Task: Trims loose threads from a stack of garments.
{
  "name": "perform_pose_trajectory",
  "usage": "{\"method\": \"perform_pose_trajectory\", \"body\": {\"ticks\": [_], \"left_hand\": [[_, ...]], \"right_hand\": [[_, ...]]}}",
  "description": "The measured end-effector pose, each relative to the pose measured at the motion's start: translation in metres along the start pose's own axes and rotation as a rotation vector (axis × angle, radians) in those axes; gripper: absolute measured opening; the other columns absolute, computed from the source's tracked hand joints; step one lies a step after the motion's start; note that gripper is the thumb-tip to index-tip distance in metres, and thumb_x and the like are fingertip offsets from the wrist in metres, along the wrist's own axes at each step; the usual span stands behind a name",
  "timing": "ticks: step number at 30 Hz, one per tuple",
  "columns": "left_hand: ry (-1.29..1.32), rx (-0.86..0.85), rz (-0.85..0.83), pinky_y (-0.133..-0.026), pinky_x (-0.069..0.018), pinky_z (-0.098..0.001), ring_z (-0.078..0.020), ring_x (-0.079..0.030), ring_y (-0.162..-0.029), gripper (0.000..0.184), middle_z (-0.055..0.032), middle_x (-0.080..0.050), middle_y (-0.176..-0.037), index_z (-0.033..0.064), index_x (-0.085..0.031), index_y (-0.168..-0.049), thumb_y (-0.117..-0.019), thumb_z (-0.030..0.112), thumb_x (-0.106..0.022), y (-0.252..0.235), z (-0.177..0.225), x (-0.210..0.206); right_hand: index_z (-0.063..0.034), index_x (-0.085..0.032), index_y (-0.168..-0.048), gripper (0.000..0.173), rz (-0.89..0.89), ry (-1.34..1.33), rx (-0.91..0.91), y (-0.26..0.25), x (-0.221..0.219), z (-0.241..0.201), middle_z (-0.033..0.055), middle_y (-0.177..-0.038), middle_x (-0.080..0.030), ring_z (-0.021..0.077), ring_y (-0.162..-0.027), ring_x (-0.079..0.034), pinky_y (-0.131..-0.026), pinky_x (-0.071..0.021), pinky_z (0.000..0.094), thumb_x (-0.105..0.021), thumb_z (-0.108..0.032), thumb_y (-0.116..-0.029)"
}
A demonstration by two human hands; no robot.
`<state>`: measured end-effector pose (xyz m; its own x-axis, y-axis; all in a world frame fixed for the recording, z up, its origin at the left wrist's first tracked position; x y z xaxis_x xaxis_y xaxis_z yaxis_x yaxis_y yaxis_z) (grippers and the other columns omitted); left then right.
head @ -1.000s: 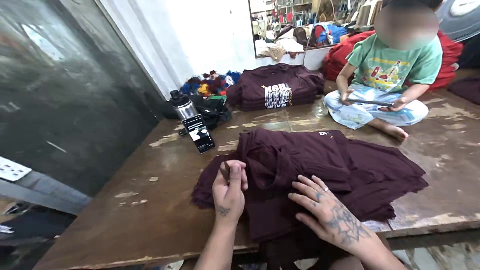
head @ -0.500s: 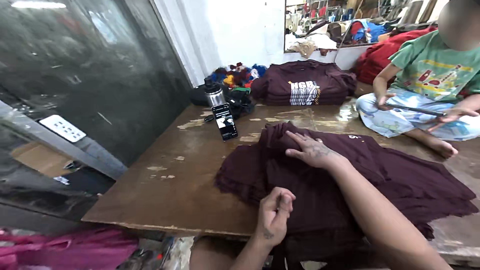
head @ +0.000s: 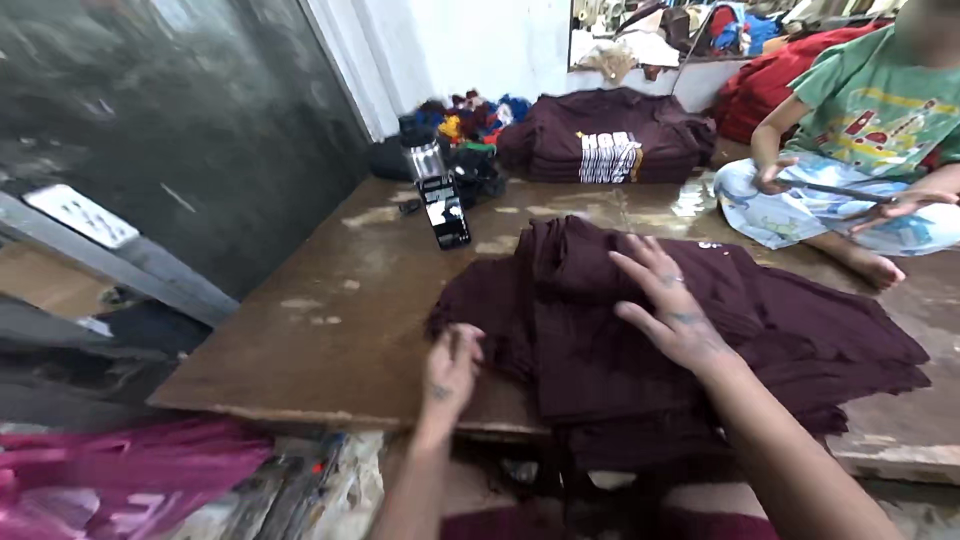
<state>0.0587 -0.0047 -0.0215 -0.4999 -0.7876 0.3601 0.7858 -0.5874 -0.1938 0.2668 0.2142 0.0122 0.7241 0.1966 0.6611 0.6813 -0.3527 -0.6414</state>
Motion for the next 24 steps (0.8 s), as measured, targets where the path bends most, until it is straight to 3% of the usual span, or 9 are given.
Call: {"method": "perform_pose_trajectory", "body": {"ticks": [2,5,8,10,14,16,18,20,24], "left_hand": [[-0.096,0.098,0.052,-0.069,-0.0529,-0.0350,-0.0169,-0.061,-0.071,0.035,-0.0118,-0.065,-0.086,-0.0060,-0.062,-0.120,-0.1107,0.019,-0.040,-0.004,-0.059,0.035],[-0.111,0.086,0.091,-0.056,-0.0461,-0.0217,-0.0043,-0.053,-0.059,0.030,0.0003,-0.060,-0.077,0.0028,-0.063,-0.116,-0.1109,0.023,-0.041,-0.003,-0.090,0.057],[-0.140,0.016,0.077,-0.057,-0.0456,-0.0234,-0.0046,-0.052,-0.060,0.031,0.0011,-0.060,-0.076,0.0029,-0.065,-0.112,-0.1096,0.022,-0.042,-0.004,-0.090,0.054],[-0.148,-0.009,0.093,-0.056,-0.0434,-0.0232,-0.0049,-0.051,-0.059,0.031,0.0020,-0.060,-0.074,0.0044,-0.066,-0.111,-0.1095,0.024,-0.042,-0.006,-0.090,0.052],[-0.128,-0.042,0.119,-0.056,-0.0432,-0.0205,-0.0029,-0.051,-0.059,0.029,0.0036,-0.058,-0.073,0.0054,-0.065,-0.110,-0.1089,0.023,-0.043,-0.003,-0.090,0.053],[-0.129,-0.047,0.110,-0.055,-0.0434,-0.0208,-0.0030,-0.051,-0.059,0.028,0.0042,-0.059,-0.073,0.0072,-0.065,-0.110,-0.1089,0.025,-0.043,-0.004,-0.090,0.053],[-0.127,-0.055,0.101,-0.054,-0.0421,-0.0199,-0.0022,-0.050,-0.058,0.027,0.0050,-0.057,-0.072,0.0073,-0.065,-0.110,-0.1087,0.024,-0.044,-0.003,-0.090,0.052],[-0.131,-0.056,0.093,-0.054,-0.0420,-0.0202,-0.0023,-0.050,-0.058,0.027,0.0048,-0.057,-0.072,0.0070,-0.066,-0.110,-0.1086,0.023,-0.044,-0.006,-0.090,0.052],[-0.127,-0.030,0.096,-0.055,-0.0432,-0.0200,-0.0020,-0.051,-0.059,0.029,0.0050,-0.058,-0.072,0.0072,-0.066,-0.111,-0.1093,0.025,-0.043,-0.007,-0.092,0.052]], "right_hand": [[-0.0142,-0.060,-0.139,0.060,0.100,-0.180,0.095,0.061,0.026,-0.045,0.0103,-0.151,-0.054,0.0260,-0.148,-0.042,-0.121,-0.0358,0.0481,-0.039,-0.059,-0.1055],[-0.0159,-0.066,-0.125,0.047,-0.188,-0.506,0.078,0.138,-0.011,-0.098,-0.0002,-0.123,-0.071,0.0073,-0.120,-0.064,-0.102,-0.0539,0.0279,-0.045,-0.053,-0.1062],[-0.0105,-0.069,-0.130,0.042,-0.785,-0.662,0.032,0.205,-0.110,-0.135,0.0130,-0.132,-0.067,0.0231,-0.126,-0.063,-0.107,-0.0516,0.0397,-0.067,-0.038,-0.0984],[-0.0155,-0.068,-0.135,0.040,-1.047,-0.757,0.089,0.220,-0.161,-0.165,0.0173,-0.147,-0.057,0.0354,-0.141,-0.050,-0.117,-0.0392,0.0536,-0.068,-0.031,-0.0986],[-0.0286,-0.062,-0.144,0.052,-1.072,-0.700,0.277,0.237,-0.230,-0.181,0.0153,-0.165,-0.036,0.0431,-0.155,-0.022,-0.120,-0.0110,0.0720,-0.073,-0.036,-0.0935],[-0.0207,-0.056,-0.150,0.054,-1.049,-0.566,0.059,0.233,-0.243,-0.137,0.0144,-0.163,-0.040,0.0355,-0.154,-0.030,-0.123,-0.0247,0.0612,-0.067,-0.030,-0.0976],[-0.0080,-0.047,-0.153,0.049,-1.303,-0.317,-0.491,0.218,-0.228,-0.079,0.0192,-0.152,-0.051,0.0326,-0.143,-0.046,-0.118,-0.0338,0.0547,-0.049,-0.029,-0.1089],[-0.0009,-0.039,-0.156,0.055,-1.390,-0.124,-0.861,0.192,-0.194,-0.045,0.0281,-0.154,-0.044,0.0406,-0.145,-0.042,-0.119,-0.0283,0.0565,-0.049,-0.029,-0.1092],[-0.0089,-0.057,-0.146,0.049,-1.094,-0.328,-0.308,0.174,-0.155,-0.105,0.0229,-0.138,-0.062,0.0378,-0.130,-0.059,-0.109,-0.0446,0.0575,-0.063,-0.030,-0.1019]]}}
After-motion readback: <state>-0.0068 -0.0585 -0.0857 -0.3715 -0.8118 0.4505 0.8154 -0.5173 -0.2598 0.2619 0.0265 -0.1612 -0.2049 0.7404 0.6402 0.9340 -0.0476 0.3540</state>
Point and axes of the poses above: each hand's wrist, its own y-axis away from the middle knuckle, its own x-axis out of the back of the hand, z = x × y, the point moved 7 cm from there along -y, towards the middle knuckle
